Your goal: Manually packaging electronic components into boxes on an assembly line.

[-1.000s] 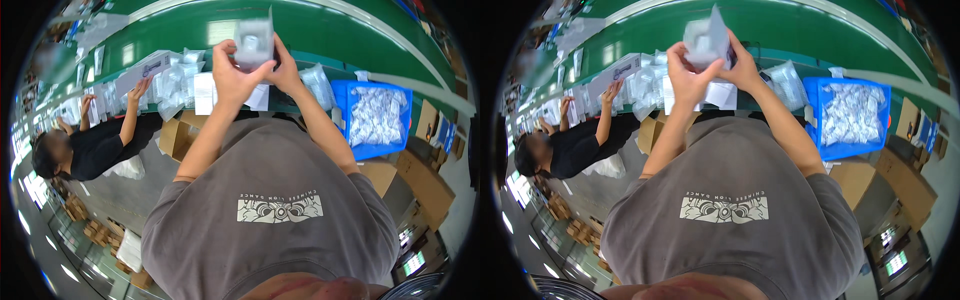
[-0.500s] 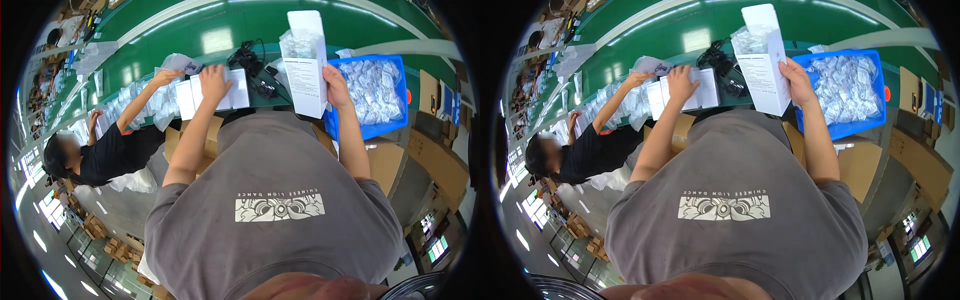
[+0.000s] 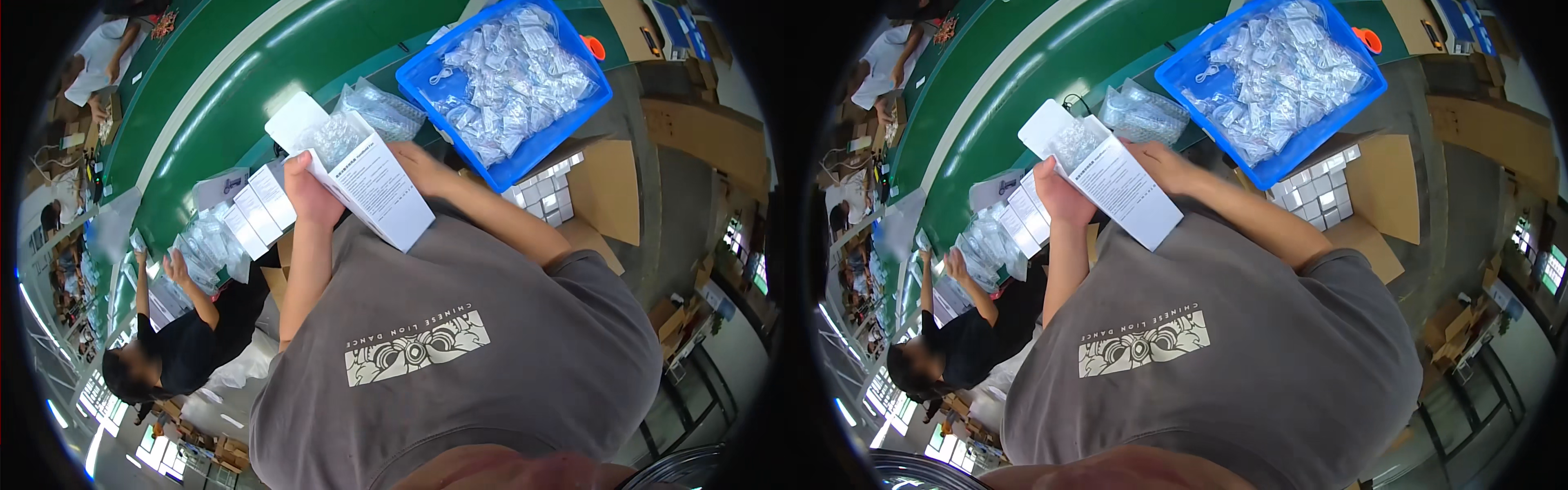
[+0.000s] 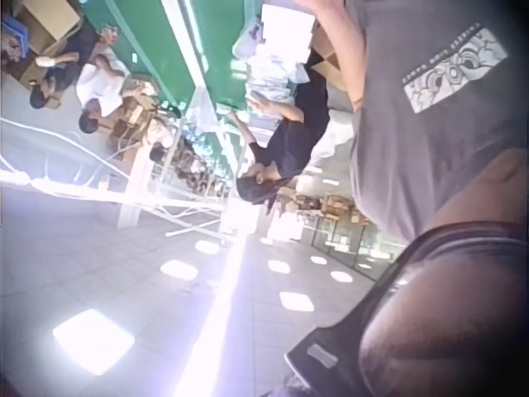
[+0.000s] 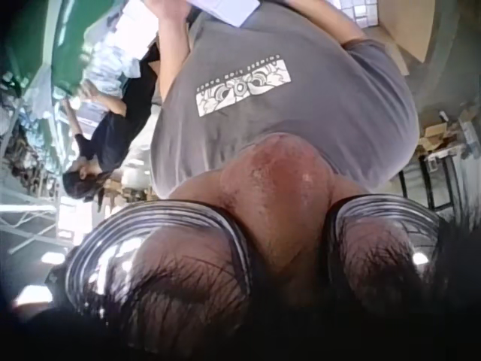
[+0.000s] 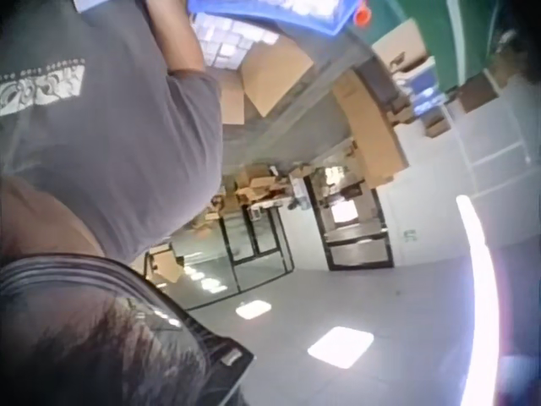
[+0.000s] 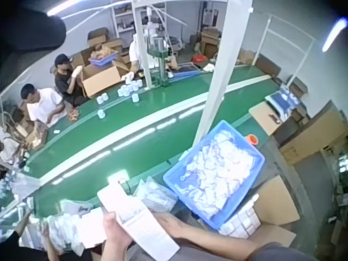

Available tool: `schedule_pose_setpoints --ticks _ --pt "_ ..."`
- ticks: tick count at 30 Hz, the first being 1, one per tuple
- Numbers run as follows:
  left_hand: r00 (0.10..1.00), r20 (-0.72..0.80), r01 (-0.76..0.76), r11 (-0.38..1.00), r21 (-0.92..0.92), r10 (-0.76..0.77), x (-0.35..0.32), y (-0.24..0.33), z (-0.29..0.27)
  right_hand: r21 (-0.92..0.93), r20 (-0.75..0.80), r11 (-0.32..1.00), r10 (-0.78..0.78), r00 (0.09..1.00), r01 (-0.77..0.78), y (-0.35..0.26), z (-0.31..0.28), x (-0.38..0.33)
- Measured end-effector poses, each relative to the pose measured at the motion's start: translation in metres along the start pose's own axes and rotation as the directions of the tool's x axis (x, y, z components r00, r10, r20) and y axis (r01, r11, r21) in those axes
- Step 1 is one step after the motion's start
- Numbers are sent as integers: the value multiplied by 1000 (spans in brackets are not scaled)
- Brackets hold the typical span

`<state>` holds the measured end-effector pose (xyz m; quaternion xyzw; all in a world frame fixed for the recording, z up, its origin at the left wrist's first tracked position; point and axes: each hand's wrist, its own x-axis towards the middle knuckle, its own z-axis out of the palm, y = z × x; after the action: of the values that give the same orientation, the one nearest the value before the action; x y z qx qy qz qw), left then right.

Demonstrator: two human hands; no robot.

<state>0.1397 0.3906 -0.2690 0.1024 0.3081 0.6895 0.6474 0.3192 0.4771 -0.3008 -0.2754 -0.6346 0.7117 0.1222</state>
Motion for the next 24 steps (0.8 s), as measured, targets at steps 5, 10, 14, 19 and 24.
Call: schedule_pose_setpoints --ticks 5,10,14,19,24 --pt "883 -469 -2 1000 28 15 -20 8 27 -392 -670 834 31 742 -389 82 -185 -14" --pt "930 -320 194 981 4 -183 -42 32 15 -847 -530 109 -241 813 -520 173 -291 -46" --pt "843 -530 328 873 362 -97 -44 41 28 -870 -466 -62 -224 856 -490 177 -315 -19" --pt "855 -508 156 886 436 99 -60 32 39 -821 -546 260 -102 831 -508 176 -333 -21" --pt "954 -281 -56 984 168 103 -72 30 30 -798 -587 382 -317 745 -467 188 -334 -21"
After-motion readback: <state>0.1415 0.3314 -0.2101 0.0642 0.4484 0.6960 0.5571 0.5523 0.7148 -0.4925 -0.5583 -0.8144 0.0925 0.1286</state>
